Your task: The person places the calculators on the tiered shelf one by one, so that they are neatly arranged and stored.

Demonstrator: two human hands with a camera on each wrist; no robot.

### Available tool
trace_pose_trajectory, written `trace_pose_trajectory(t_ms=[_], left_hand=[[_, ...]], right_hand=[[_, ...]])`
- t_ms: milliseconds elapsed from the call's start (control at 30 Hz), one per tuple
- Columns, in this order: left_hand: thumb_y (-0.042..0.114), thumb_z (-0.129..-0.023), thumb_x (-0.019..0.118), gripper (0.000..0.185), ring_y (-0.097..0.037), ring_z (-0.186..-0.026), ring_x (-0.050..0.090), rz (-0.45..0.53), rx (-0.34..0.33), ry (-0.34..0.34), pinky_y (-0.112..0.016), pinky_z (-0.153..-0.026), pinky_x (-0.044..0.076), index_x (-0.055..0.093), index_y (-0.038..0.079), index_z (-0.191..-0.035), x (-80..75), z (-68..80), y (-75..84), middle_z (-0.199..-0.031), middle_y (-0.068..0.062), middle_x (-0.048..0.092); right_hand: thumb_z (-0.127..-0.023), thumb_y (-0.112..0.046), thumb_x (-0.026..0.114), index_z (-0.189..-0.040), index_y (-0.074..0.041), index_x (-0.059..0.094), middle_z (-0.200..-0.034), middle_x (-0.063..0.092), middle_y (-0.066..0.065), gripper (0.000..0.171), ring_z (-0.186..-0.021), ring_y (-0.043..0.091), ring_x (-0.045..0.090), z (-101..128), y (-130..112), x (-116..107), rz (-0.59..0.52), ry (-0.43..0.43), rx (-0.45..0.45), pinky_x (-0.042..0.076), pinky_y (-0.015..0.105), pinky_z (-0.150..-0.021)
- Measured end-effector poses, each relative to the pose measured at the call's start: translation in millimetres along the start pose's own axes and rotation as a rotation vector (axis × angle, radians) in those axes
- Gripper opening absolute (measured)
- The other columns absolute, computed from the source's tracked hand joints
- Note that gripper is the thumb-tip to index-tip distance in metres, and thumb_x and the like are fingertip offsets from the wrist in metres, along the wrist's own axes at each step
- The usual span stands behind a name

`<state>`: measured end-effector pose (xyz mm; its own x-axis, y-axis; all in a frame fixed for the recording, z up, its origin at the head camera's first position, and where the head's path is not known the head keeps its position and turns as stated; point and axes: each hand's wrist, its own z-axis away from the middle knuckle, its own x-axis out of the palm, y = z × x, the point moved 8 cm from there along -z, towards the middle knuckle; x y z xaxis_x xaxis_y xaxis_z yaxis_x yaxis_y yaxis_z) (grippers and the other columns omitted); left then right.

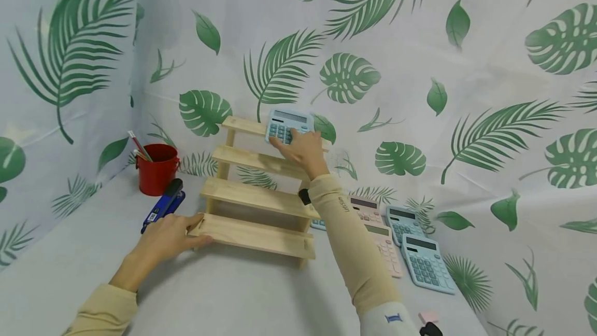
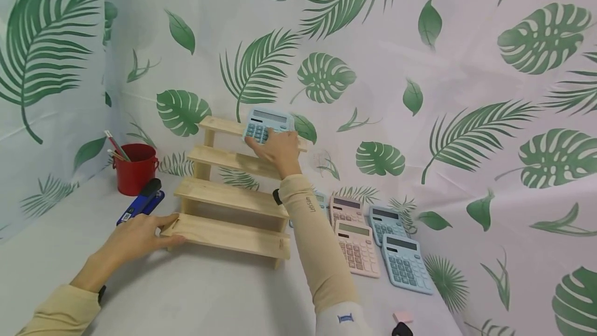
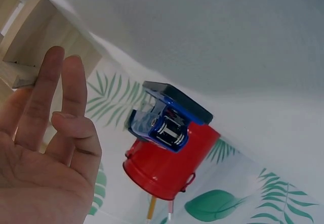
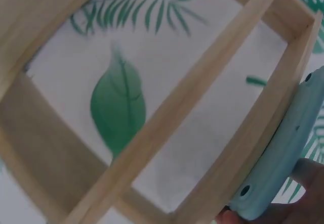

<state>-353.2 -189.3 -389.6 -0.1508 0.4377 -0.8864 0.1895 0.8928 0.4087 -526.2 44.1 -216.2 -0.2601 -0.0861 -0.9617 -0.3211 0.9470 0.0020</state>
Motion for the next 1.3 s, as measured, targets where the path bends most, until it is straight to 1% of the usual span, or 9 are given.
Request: trace_pose_trajectory(t_ms=[67, 167, 400, 600, 833, 967, 1100, 1233, 1300], left_hand=[[0.067, -0.08, 0.071, 0.08, -0.019, -0.073, 0.058, 0.0, 0.005, 0.0, -0.035, -0.05, 0.04, 0.063, 0.013, -0.137, 0.1, 0.2, 1.6, -0.116, -0.019, 0.072], [0.069, -0.08, 0.07, 0.08, -0.02, -0.075, 0.06, 0.001, 0.017, -0.003, -0.036, -0.051, 0.041, 0.063, 0.013, -0.137, 1.6, 0.1, 4.9, -0.118, -0.019, 0.072], [0.068, -0.079, 0.071, 0.079, -0.018, -0.073, 0.058, 0.005, 0.04, -0.012, -0.037, -0.053, 0.042, 0.064, 0.014, -0.136, 8.1, 0.7, 15.6, -0.109, -0.014, 0.073], [0.068, -0.079, 0.071, 0.078, -0.018, -0.072, 0.059, -0.001, 0.051, -0.007, -0.037, -0.052, 0.043, 0.065, 0.015, -0.135, 11.3, 1.3, 20.2, -0.113, -0.017, 0.074], [0.069, -0.079, 0.071, 0.08, -0.026, -0.079, 0.067, -0.017, 0.05, -0.001, -0.04, -0.052, 0.045, 0.064, 0.014, -0.136, 8.2, -0.8, 15.9, -0.121, -0.022, 0.071], [0.069, -0.079, 0.07, 0.081, -0.025, -0.077, 0.065, -0.011, 0.043, 0.001, -0.04, -0.052, 0.045, 0.064, 0.013, -0.137, 5.4, -2.8, 12.9, -0.122, -0.024, 0.07], [0.073, -0.079, 0.068, 0.085, -0.027, -0.078, 0.066, -0.002, 0.031, 0.004, -0.04, -0.052, 0.044, 0.062, 0.012, -0.138, 2.7, -4.3, 8.6, -0.124, -0.026, 0.068], [0.074, -0.079, 0.066, 0.086, -0.028, -0.078, 0.066, -0.009, 0.018, 0.003, -0.038, -0.051, 0.043, 0.061, 0.013, -0.139, -0.1, -3.6, 4.1, -0.118, -0.026, 0.07], [0.074, -0.079, 0.066, 0.086, -0.024, -0.073, 0.062, -0.01, 0.01, -0.005, -0.036, -0.049, 0.041, 0.061, 0.013, -0.14, -0.5, -2.9, 2.8, -0.104, -0.021, 0.073]], right_hand=[[-0.095, -0.077, 0.03, -0.157, -0.012, 0.035, -0.148, 0.047, 0.034, 0.09, -0.142, 0.051, 0.039, -0.5, -11.2, 2.0, -0.022, -0.005, -0.009, 0.016, 0.058, -0.123], [-0.096, -0.074, 0.033, -0.157, -0.013, 0.034, -0.148, 0.046, 0.034, 0.087, -0.143, 0.051, 0.035, -1.2, -25.2, 4.5, -0.041, 0.011, -0.02, 0.018, 0.057, -0.122], [-0.097, -0.075, 0.031, -0.155, -0.014, 0.039, -0.138, 0.056, 0.032, 0.085, -0.132, 0.046, 0.049, -4.0, -42.9, 8.2, -0.016, 0.059, -0.043, 0.025, 0.053, -0.114], [-0.093, -0.08, 0.031, -0.155, -0.016, 0.039, -0.128, 0.062, 0.029, 0.089, -0.118, 0.041, 0.056, 1.5, -35.2, 8.5, -0.001, 0.09, -0.02, 0.032, 0.05, -0.106], [-0.09, -0.08, 0.036, -0.158, -0.015, 0.034, -0.146, 0.05, 0.027, 0.093, -0.134, 0.046, 0.044, 26.7, -9.0, 7.3, -0.137, 0.14, 0.009, 0.029, 0.057, -0.114], [-0.093, -0.073, 0.043, -0.156, -0.015, 0.036, -0.155, 0.041, 0.023, 0.086, -0.139, 0.049, 0.035, 57.1, 14.4, 4.9, -0.223, 0.197, -0.003, 0.027, 0.063, -0.115], [-0.095, -0.064, 0.048, -0.154, -0.013, 0.04, -0.151, 0.045, 0.022, 0.079, -0.135, 0.048, 0.04, 90.7, 43.3, 3.1, -0.282, 0.25, -0.014, 0.03, 0.063, -0.111], [-0.095, -0.06, 0.052, -0.154, -0.013, 0.04, -0.15, 0.047, 0.023, 0.076, -0.136, 0.048, 0.042, 124.1, 75.9, 12.1, -0.288, 0.216, 0.014, 0.032, 0.064, -0.112], [-0.095, -0.06, 0.053, -0.155, -0.014, 0.039, -0.151, 0.046, 0.025, 0.076, -0.136, 0.051, 0.042, 140.3, 94.2, 21.7, -0.255, 0.172, 0.036, 0.032, 0.067, -0.111]])
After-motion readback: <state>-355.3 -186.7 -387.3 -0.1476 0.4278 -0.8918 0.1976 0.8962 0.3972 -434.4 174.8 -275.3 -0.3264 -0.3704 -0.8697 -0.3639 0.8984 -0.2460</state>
